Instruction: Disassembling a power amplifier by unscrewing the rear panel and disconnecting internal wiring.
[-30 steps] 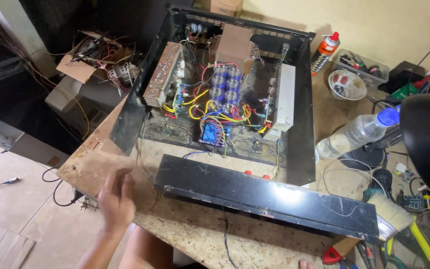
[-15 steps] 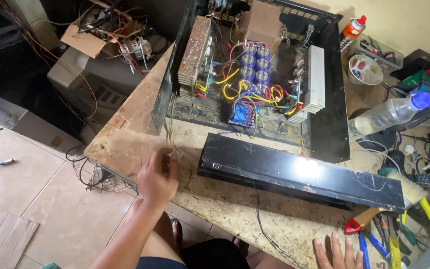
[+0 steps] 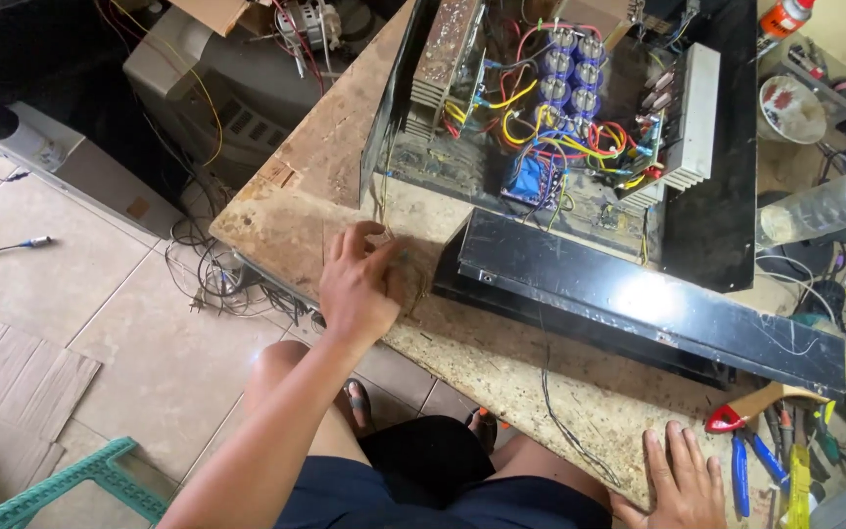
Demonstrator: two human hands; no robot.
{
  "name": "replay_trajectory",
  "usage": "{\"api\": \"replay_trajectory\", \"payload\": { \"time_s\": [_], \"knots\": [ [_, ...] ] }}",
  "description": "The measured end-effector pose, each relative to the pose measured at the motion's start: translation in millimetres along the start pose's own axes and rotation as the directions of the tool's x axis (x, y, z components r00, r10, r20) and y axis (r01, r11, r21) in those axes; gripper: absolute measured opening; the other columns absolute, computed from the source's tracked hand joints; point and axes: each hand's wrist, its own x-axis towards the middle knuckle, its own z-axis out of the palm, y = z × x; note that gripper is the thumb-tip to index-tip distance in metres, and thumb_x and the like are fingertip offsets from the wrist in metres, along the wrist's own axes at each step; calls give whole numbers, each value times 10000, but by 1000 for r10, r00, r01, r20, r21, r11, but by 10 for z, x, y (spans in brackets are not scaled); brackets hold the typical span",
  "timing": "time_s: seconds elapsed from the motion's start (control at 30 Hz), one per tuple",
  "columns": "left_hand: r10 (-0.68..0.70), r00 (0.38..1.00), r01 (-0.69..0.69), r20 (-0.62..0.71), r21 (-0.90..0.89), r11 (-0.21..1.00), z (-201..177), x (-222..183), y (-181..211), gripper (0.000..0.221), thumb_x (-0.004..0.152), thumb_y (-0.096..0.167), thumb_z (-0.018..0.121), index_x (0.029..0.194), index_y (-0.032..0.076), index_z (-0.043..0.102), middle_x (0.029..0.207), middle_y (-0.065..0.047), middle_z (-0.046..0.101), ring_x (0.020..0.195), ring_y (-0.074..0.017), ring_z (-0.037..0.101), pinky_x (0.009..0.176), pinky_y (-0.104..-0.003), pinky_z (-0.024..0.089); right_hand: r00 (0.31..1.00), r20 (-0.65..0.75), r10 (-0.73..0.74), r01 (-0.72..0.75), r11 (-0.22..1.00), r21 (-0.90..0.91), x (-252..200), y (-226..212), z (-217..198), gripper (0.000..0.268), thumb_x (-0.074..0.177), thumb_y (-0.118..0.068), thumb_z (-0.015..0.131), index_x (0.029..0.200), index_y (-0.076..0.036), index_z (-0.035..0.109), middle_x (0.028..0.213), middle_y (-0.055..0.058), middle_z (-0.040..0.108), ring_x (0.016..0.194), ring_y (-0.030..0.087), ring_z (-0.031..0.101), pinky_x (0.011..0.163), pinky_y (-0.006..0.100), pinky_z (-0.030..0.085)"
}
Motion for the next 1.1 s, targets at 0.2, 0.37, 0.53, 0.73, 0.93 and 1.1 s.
{"api": "replay_trajectory", "payload": {
  "time_s": [0.2, 0.37, 0.53, 0.73, 0.93, 1.1],
  "knots": [
    [54, 998, -55, -22, -43, 998, -57, 1, 50, 295, 914, 200, 481, 983, 174, 766, 1155, -87, 636, 1059, -284, 572, 786, -426, 544, 999, -10, -33, 33, 999, 18, 39, -55, -119, 1164, 588, -726, 678, 1600, -213, 421, 1706, 77, 403, 1588, 303, 382, 1212, 588, 377],
    [1, 1000, -5, -29, -122, 992, 42, -46, -57, 209, 869, 213, 489, 910, 85, 649, 1149, -88, 585, 1019, -272, 577, 706, -409, 531, 1000, -3, -23, 23, 1000, -14, 8, 25, 26, 1190, 570, -787, 666, 1605, -284, 365, 1716, 19, 346, 1604, 242, 315, 1231, 560, 331],
    [-67, 995, 53, -76, -170, 984, -3, -9, -65, 239, 829, 275, 530, 853, 58, 626, 1132, -101, 577, 1050, -276, 575, 807, -482, 524, 1000, 2, -15, 15, 998, -62, 1, 70, 124, 1234, 564, -847, 681, 1617, -324, 306, 1708, -10, 311, 1606, 228, 271, 1224, 539, 313],
    [-537, 749, 626, 389, -146, 766, -602, 259, 286, 576, 794, -244, 542, 1211, 125, 691, 1287, -41, 644, 1192, -208, 630, 1034, -365, 573, 999, -25, -25, 24, 997, -67, -13, 55, 186, 1186, 632, -1013, 500, 1615, -381, 293, 1695, -42, 308, 1591, 213, 272, 1196, 530, 311],
    [34, 999, -29, -1, 450, 892, -292, 75, -510, 530, 648, -142, 598, 1102, 86, 749, 1113, -116, 713, 1129, -394, 632, 1014, -551, 446, 998, -20, 65, -66, 997, -45, -26, -68, 249, 1221, 565, -1123, 333, 1577, -440, 347, 1655, -84, 380, 1574, 183, 327, 1218, 493, 310],
    [28, 958, 38, -287, 221, 975, 16, 56, -705, 127, 866, -94, 672, 980, -61, 718, 1047, -147, 666, 1062, -362, 542, 966, -445, 429, 986, -143, 90, -104, 991, -90, -84, -79, 407, 791, 855, -742, 350, 1509, -321, 494, 1590, 45, 544, 1542, 260, 468, 1275, 582, 366]
  ]
}}
